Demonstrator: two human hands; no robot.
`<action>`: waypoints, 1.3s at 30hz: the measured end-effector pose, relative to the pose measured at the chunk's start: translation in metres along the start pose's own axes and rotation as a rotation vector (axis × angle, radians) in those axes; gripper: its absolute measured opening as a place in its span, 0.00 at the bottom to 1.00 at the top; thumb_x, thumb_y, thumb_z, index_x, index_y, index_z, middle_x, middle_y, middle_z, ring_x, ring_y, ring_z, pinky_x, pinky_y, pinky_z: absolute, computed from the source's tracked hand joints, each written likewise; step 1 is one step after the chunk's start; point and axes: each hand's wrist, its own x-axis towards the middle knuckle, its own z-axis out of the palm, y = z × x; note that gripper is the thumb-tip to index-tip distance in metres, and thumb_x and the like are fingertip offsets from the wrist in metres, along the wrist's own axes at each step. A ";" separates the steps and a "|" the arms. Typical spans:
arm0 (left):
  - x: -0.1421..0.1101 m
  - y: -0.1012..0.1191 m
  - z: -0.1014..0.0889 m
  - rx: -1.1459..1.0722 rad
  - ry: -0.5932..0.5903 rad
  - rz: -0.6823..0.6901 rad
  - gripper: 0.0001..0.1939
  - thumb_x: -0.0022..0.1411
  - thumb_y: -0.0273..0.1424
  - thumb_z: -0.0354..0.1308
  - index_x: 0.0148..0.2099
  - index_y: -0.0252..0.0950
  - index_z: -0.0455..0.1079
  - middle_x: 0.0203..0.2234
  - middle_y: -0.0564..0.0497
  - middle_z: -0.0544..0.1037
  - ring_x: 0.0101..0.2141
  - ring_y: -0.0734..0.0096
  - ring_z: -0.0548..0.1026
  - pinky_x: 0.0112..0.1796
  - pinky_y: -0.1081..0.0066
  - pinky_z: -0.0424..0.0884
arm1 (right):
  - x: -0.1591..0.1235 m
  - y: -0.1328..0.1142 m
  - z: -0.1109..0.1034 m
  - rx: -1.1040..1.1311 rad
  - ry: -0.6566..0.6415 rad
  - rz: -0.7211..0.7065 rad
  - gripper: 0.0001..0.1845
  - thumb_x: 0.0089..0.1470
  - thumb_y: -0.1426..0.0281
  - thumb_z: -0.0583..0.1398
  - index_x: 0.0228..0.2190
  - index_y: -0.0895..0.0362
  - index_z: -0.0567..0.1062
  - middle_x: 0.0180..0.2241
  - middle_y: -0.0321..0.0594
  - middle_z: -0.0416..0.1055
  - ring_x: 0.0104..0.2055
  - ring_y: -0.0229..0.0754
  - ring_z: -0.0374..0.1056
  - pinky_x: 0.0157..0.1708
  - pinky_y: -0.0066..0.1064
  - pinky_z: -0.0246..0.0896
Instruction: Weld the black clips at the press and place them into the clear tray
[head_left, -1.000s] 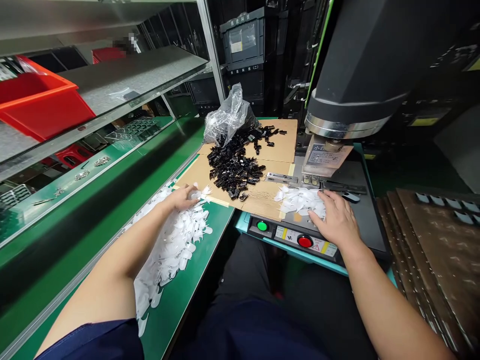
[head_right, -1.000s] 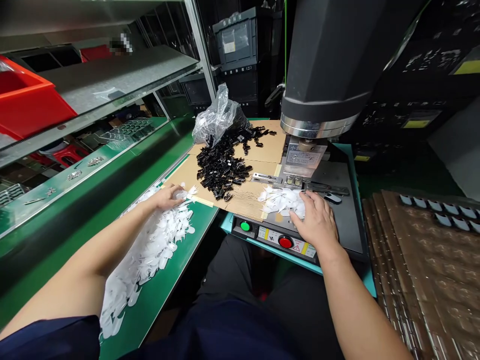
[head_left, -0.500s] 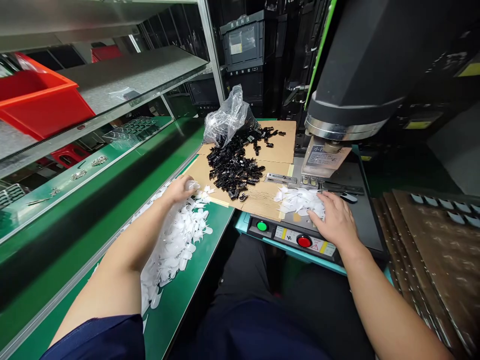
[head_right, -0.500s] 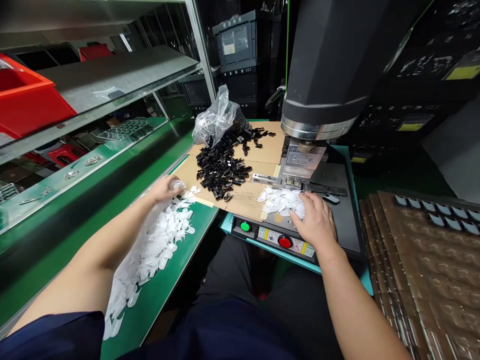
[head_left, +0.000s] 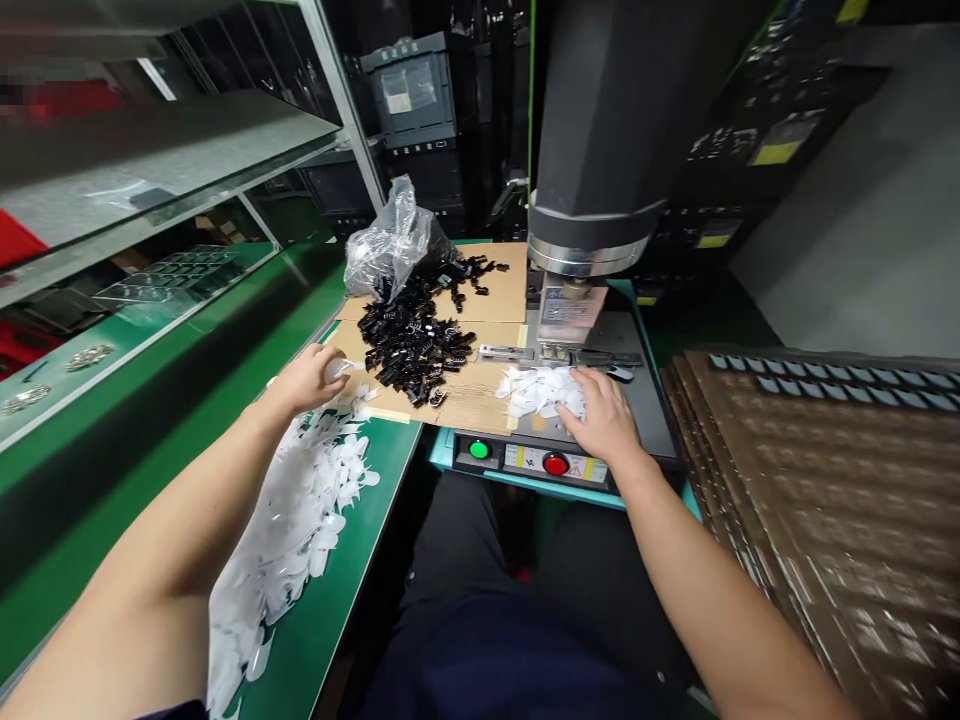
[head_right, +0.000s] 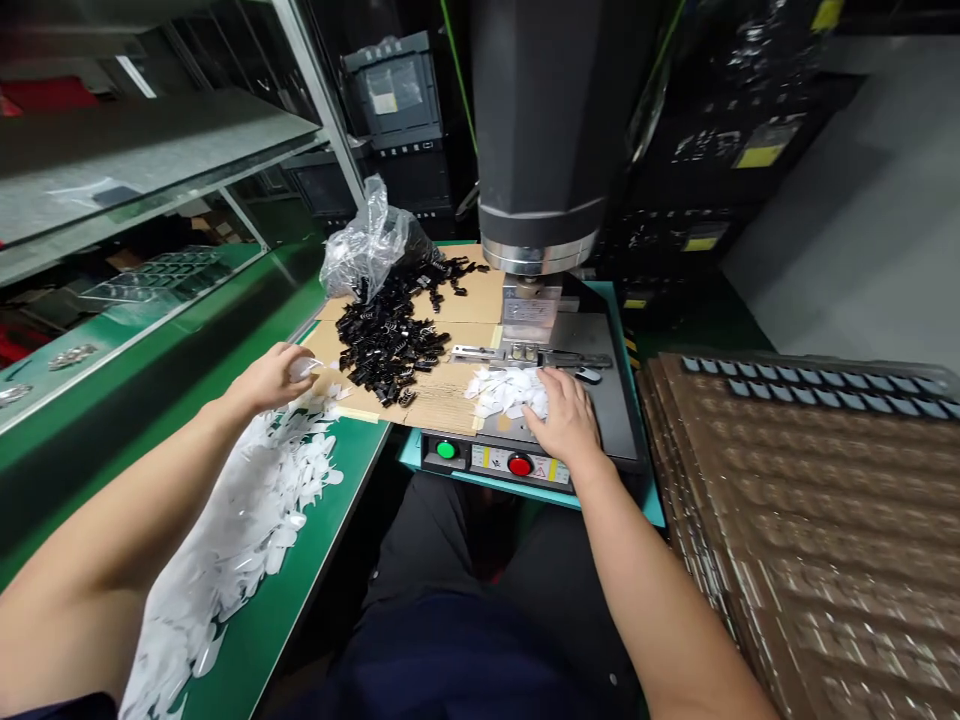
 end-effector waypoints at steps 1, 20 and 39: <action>0.003 0.007 0.000 0.001 0.000 0.025 0.24 0.63 0.47 0.59 0.59 0.46 0.69 0.54 0.45 0.72 0.51 0.53 0.77 0.55 0.59 0.76 | 0.000 -0.001 -0.001 0.006 0.000 0.005 0.40 0.62 0.57 0.61 0.72 0.53 0.62 0.69 0.53 0.63 0.70 0.65 0.59 0.69 0.60 0.58; 0.078 0.316 0.085 -0.238 0.107 0.663 0.23 0.71 0.36 0.60 0.66 0.42 0.68 0.61 0.40 0.70 0.52 0.53 0.79 0.50 0.58 0.79 | -0.004 -0.003 0.000 -0.004 -0.009 0.027 0.45 0.61 0.57 0.63 0.73 0.54 0.56 0.71 0.53 0.59 0.74 0.63 0.54 0.72 0.59 0.53; 0.053 0.305 0.101 -0.394 0.171 0.614 0.45 0.62 0.61 0.66 0.72 0.45 0.64 0.69 0.40 0.67 0.69 0.43 0.64 0.68 0.46 0.62 | -0.003 -0.010 -0.004 -0.011 -0.039 0.021 0.44 0.60 0.58 0.64 0.72 0.51 0.58 0.71 0.51 0.60 0.75 0.62 0.53 0.72 0.59 0.53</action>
